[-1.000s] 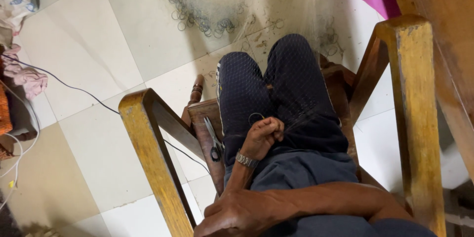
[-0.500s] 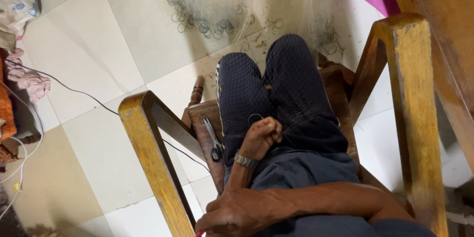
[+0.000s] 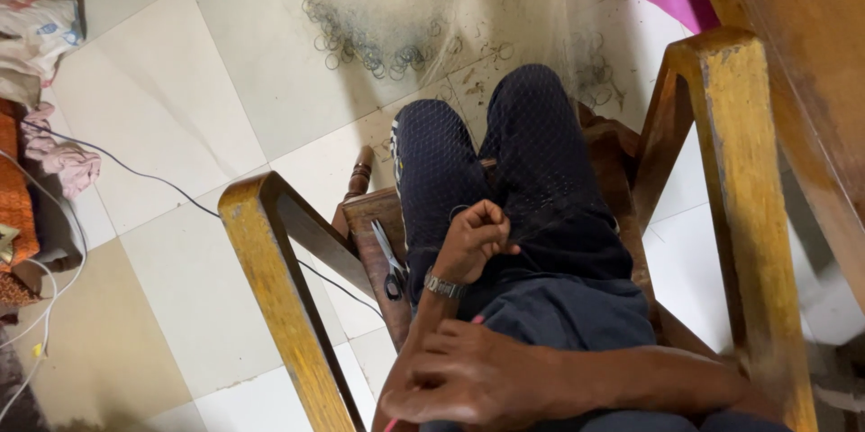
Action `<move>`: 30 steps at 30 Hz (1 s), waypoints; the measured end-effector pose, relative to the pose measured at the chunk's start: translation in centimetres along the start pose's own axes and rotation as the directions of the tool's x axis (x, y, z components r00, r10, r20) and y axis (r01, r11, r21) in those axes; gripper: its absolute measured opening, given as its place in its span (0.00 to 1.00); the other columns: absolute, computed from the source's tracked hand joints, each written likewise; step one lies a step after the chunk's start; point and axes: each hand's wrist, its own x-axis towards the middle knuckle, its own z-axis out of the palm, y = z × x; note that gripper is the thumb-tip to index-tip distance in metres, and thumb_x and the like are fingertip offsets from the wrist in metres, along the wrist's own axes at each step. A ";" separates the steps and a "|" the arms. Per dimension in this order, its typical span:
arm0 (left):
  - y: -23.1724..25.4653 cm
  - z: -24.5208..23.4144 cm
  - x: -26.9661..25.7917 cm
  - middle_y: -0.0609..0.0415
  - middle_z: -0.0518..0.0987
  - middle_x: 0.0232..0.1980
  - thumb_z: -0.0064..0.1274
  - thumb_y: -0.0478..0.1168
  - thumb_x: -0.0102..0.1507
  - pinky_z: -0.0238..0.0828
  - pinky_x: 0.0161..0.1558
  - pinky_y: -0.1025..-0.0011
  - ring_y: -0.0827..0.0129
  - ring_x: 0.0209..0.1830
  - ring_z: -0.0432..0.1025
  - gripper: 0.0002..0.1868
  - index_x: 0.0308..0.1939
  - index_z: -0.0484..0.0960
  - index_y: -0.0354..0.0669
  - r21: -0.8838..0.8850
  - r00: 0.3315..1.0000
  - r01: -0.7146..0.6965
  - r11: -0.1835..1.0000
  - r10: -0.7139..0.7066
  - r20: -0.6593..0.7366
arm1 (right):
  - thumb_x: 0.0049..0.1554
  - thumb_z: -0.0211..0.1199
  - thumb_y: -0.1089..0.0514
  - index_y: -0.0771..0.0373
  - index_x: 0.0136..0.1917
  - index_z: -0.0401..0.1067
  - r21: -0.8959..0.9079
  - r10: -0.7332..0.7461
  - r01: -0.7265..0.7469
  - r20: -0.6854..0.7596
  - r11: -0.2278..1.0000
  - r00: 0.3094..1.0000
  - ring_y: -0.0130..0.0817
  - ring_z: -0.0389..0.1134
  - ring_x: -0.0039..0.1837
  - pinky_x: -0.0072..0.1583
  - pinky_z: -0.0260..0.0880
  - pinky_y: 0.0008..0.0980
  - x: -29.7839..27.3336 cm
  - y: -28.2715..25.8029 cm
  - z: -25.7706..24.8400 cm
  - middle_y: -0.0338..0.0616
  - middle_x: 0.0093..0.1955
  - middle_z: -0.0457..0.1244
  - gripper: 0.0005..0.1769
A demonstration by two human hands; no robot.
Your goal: Repairing a fishing net using a netting needle and scissors
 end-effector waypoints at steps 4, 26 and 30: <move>-0.3 0.0 0.0 0.57 0.67 0.23 0.46 0.25 0.49 0.74 0.34 0.67 0.76 0.18 0.61 0.10 0.28 0.65 0.43 -0.041 1.000 0.022 0.999 -0.022 -0.005 | 0.62 0.42 0.62 0.74 0.58 0.61 -0.008 0.122 -0.122 0.009 0.993 0.993 0.44 0.57 0.35 0.38 0.56 0.38 -2.6 -0.3 -1.2 0.51 0.37 0.57 0.15; -3.3 -1.3 2.3 0.46 0.71 0.28 0.47 0.22 0.49 0.76 0.26 0.69 0.71 0.21 0.67 0.10 0.30 0.69 0.36 -0.006 0.989 -0.090 0.996 0.089 -0.116 | 0.51 0.52 0.59 0.41 0.46 0.71 -0.780 0.389 -0.448 -0.285 0.436 0.876 0.40 0.59 0.38 0.40 0.53 0.37 -16.0 13.7 -8.0 0.35 0.40 0.61 0.13; -2.7 -1.4 2.3 0.47 0.70 0.26 0.46 0.22 0.48 0.75 0.25 0.70 0.71 0.21 0.66 0.10 0.31 0.69 0.35 0.004 0.989 -0.086 0.996 0.086 -0.117 | 0.52 0.51 0.60 0.44 0.44 0.72 -0.767 0.409 -0.485 -0.317 0.420 0.855 0.40 0.59 0.37 0.39 0.53 0.36 -14.5 11.6 -8.0 0.36 0.39 0.62 0.12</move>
